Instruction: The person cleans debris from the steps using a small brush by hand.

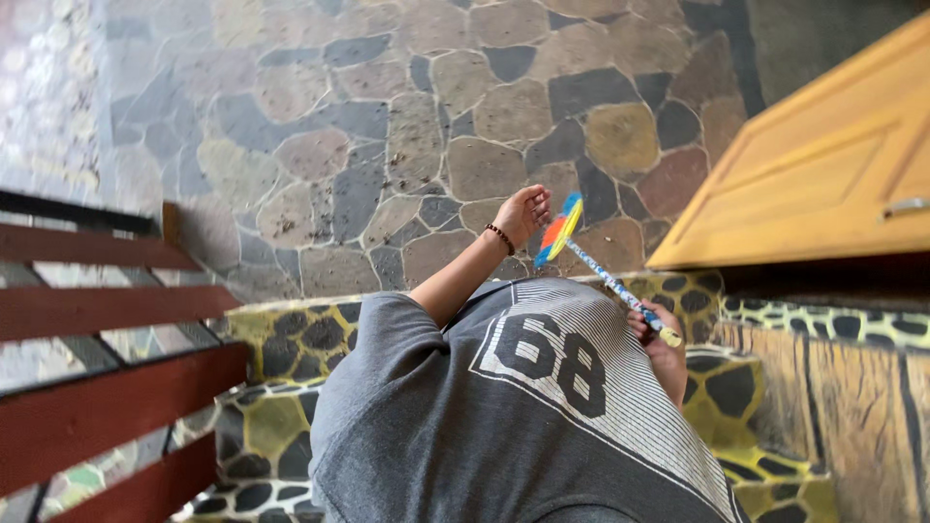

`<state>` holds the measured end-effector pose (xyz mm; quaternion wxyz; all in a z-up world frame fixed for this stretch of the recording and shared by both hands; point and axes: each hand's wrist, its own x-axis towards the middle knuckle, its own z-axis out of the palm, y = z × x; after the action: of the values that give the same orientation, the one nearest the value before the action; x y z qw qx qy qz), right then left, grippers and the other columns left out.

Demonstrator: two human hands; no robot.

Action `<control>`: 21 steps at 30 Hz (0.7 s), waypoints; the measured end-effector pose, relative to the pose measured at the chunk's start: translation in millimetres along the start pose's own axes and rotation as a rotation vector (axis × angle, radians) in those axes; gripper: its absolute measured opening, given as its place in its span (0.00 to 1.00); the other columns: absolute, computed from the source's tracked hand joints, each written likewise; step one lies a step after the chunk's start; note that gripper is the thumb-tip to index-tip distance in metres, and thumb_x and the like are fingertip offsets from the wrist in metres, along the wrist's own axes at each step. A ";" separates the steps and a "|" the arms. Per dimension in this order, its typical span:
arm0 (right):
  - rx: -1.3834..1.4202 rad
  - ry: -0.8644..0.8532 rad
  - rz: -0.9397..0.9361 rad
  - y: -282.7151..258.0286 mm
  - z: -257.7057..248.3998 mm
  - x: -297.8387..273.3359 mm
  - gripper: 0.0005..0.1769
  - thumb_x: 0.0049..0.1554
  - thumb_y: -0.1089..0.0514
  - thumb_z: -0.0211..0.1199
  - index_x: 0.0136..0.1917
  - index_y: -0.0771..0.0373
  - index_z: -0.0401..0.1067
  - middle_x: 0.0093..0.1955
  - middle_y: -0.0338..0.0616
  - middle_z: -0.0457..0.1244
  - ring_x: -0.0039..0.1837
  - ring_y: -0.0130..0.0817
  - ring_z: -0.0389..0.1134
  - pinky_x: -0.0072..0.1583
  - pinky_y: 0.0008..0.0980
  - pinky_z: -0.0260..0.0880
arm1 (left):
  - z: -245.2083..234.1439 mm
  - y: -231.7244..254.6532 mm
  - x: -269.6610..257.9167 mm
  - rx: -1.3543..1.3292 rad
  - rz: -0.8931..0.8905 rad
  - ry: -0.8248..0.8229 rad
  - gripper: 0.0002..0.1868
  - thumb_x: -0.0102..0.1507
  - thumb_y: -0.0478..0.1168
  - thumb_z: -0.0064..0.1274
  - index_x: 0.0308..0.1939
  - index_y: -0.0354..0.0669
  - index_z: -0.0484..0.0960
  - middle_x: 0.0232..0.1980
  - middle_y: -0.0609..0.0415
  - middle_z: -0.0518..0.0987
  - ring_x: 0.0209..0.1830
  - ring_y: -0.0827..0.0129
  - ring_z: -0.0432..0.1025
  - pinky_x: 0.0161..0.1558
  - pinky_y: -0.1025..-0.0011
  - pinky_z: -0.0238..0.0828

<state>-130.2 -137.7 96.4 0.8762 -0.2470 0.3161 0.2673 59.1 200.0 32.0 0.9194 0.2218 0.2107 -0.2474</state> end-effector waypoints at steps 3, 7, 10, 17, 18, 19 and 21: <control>-0.194 0.016 0.022 -9.5 11.1 15.3 0.13 0.66 0.54 0.52 0.44 0.66 0.65 0.34 0.42 0.62 0.31 0.27 0.59 0.34 0.23 0.60 | -13.3 7.7 -5.7 -0.045 0.053 0.049 0.06 0.69 0.43 0.49 0.45 0.48 0.77 0.41 0.61 0.82 0.37 0.74 0.77 0.43 0.69 0.76; -0.269 0.034 -0.064 -11.0 10.3 10.5 0.14 0.65 0.53 0.54 0.42 0.64 0.65 0.33 0.41 0.63 0.31 0.26 0.62 0.34 0.22 0.61 | -24.6 6.1 -6.9 -0.065 0.068 0.085 0.06 0.69 0.44 0.49 0.45 0.48 0.77 0.41 0.62 0.82 0.37 0.74 0.77 0.43 0.70 0.76; -0.336 0.139 -0.146 -8.0 9.3 9.2 0.13 0.66 0.55 0.58 0.41 0.62 0.67 0.32 0.38 0.62 0.30 0.23 0.60 0.34 0.21 0.60 | -23.6 1.0 -2.3 -0.061 0.055 0.098 0.06 0.69 0.44 0.49 0.45 0.48 0.77 0.41 0.62 0.82 0.37 0.74 0.77 0.43 0.69 0.76; -0.344 0.264 -0.363 17.9 -9.0 -32.7 0.08 0.67 0.56 0.56 0.48 0.62 0.68 0.39 0.38 0.64 0.39 0.25 0.64 0.44 0.23 0.66 | 0.8 -15.9 23.3 0.015 -0.038 0.034 0.07 0.69 0.45 0.49 0.47 0.49 0.78 0.42 0.63 0.82 0.37 0.74 0.76 0.42 0.70 0.75; -0.418 0.224 -0.493 29.2 -14.0 -46.1 0.07 0.64 0.60 0.53 0.53 0.63 0.69 0.43 0.40 0.66 0.43 0.25 0.66 0.49 0.22 0.68 | 6.7 -20.3 28.0 0.022 -0.049 0.032 0.07 0.68 0.45 0.49 0.46 0.49 0.78 0.41 0.63 0.82 0.36 0.74 0.76 0.41 0.69 0.75; -0.493 0.180 -0.621 36.3 -17.8 -57.2 0.13 0.61 0.64 0.49 0.58 0.64 0.69 0.47 0.42 0.67 0.48 0.25 0.69 0.54 0.22 0.71 | 14.4 -25.7 33.6 0.028 -0.060 0.030 0.07 0.68 0.45 0.49 0.45 0.49 0.78 0.41 0.63 0.82 0.36 0.74 0.75 0.41 0.69 0.75; -0.571 0.209 -0.657 43.4 -22.3 -70.8 0.13 0.65 0.64 0.47 0.60 0.68 0.68 0.49 0.44 0.66 0.50 0.27 0.67 0.56 0.24 0.69 | 23.8 -32.0 36.0 0.069 -0.089 0.012 0.08 0.68 0.45 0.49 0.43 0.48 0.79 0.40 0.62 0.82 0.36 0.74 0.75 0.41 0.69 0.74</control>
<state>-213.2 -141.3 118.5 0.7745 -0.5921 0.2213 0.0247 76.6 149.9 23.8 0.8981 0.2451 0.2170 -0.2937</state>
